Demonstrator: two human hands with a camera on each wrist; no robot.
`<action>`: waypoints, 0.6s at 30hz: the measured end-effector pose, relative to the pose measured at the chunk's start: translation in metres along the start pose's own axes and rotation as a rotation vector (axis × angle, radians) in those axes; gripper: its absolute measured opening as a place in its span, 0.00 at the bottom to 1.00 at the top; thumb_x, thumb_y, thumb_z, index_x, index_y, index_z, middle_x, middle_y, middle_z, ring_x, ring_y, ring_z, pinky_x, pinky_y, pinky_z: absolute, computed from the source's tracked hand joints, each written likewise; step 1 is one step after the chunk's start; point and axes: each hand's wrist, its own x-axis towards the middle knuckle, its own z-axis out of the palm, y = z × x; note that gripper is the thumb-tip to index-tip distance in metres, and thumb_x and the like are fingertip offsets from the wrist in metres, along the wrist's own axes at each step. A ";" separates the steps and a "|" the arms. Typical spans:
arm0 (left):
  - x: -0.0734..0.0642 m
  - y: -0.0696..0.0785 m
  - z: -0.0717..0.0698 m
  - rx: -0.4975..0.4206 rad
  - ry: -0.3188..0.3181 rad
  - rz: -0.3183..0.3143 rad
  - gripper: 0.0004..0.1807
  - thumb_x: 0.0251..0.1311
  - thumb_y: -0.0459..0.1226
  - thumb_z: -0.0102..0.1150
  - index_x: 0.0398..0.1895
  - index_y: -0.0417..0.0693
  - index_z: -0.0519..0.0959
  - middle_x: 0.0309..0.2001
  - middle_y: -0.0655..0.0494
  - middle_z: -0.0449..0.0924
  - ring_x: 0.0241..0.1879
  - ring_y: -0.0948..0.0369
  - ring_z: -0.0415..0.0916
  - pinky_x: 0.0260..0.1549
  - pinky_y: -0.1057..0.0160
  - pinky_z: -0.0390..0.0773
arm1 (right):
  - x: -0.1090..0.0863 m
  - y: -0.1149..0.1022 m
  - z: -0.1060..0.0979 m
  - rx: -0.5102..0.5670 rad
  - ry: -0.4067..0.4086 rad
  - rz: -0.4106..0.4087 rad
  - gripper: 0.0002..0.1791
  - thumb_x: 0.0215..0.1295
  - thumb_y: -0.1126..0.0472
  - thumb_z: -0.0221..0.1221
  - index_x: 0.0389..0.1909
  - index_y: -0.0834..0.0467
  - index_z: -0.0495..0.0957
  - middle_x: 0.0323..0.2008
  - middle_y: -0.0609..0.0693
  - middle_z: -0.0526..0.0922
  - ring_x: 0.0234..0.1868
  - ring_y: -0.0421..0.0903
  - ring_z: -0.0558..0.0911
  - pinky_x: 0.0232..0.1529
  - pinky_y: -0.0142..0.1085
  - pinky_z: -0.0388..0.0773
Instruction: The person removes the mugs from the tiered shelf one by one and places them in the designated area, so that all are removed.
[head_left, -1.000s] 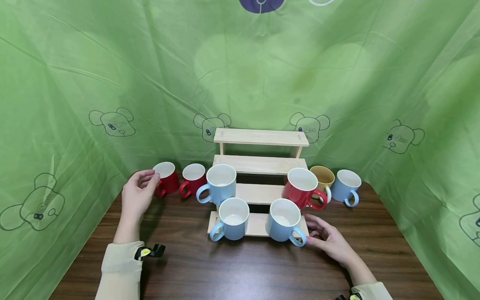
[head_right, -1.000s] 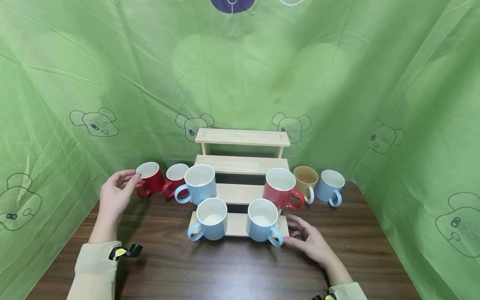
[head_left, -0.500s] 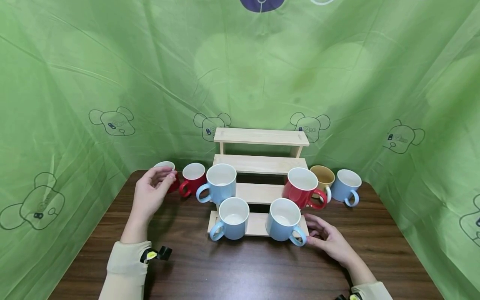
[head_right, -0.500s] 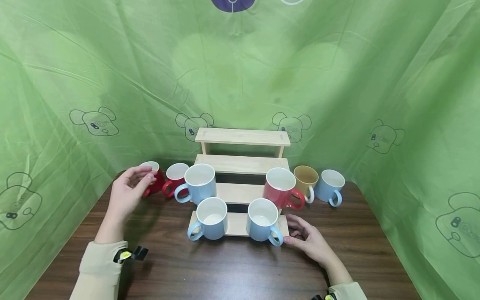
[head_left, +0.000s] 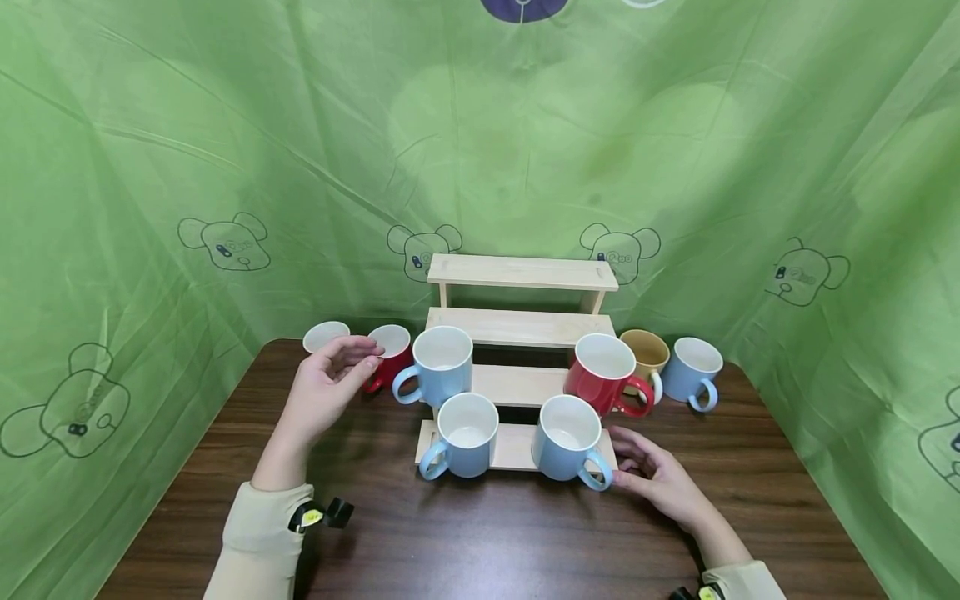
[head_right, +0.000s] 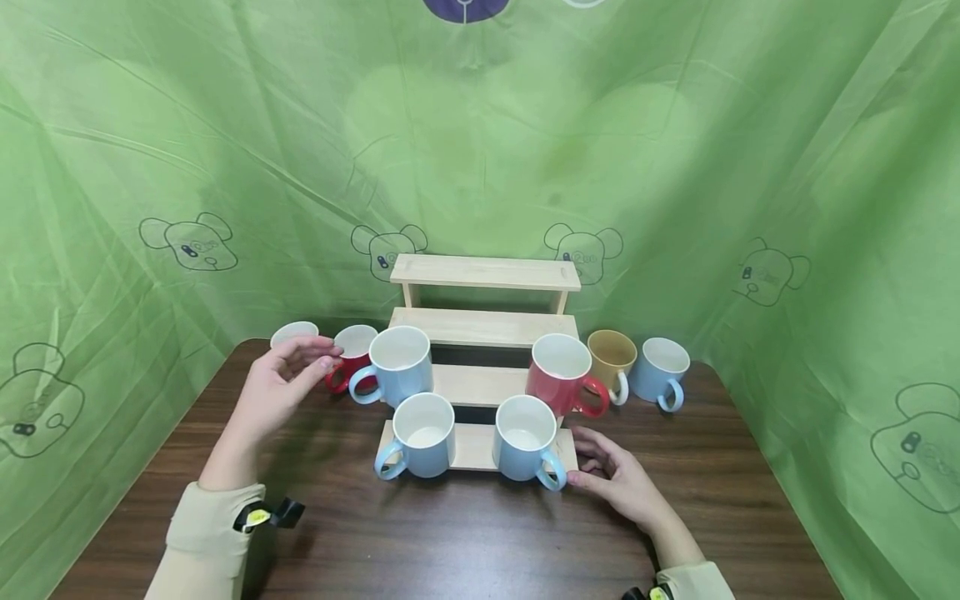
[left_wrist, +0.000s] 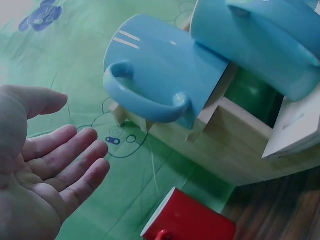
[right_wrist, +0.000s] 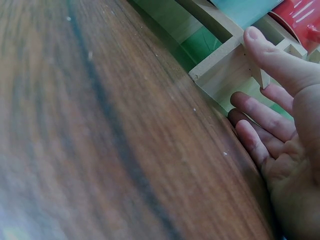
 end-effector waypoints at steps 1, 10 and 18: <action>0.000 0.000 0.001 0.001 -0.018 -0.002 0.16 0.75 0.31 0.67 0.60 0.32 0.82 0.55 0.33 0.87 0.52 0.65 0.86 0.49 0.72 0.84 | 0.000 0.000 0.000 0.002 -0.001 0.000 0.36 0.73 0.71 0.68 0.79 0.67 0.67 0.64 0.69 0.83 0.51 0.44 0.87 0.52 0.32 0.84; 0.000 -0.002 0.014 0.022 -0.162 -0.017 0.15 0.73 0.30 0.70 0.59 0.34 0.83 0.54 0.38 0.88 0.49 0.62 0.87 0.47 0.68 0.86 | 0.000 -0.002 0.000 0.005 -0.002 0.017 0.36 0.74 0.70 0.68 0.79 0.67 0.67 0.64 0.70 0.82 0.52 0.44 0.86 0.52 0.32 0.84; -0.003 -0.001 0.023 0.039 -0.199 -0.046 0.13 0.71 0.33 0.72 0.55 0.40 0.86 0.49 0.39 0.88 0.43 0.47 0.88 0.41 0.63 0.88 | 0.000 -0.002 0.000 0.008 -0.006 0.012 0.36 0.74 0.71 0.67 0.79 0.67 0.66 0.64 0.70 0.82 0.52 0.44 0.87 0.52 0.33 0.84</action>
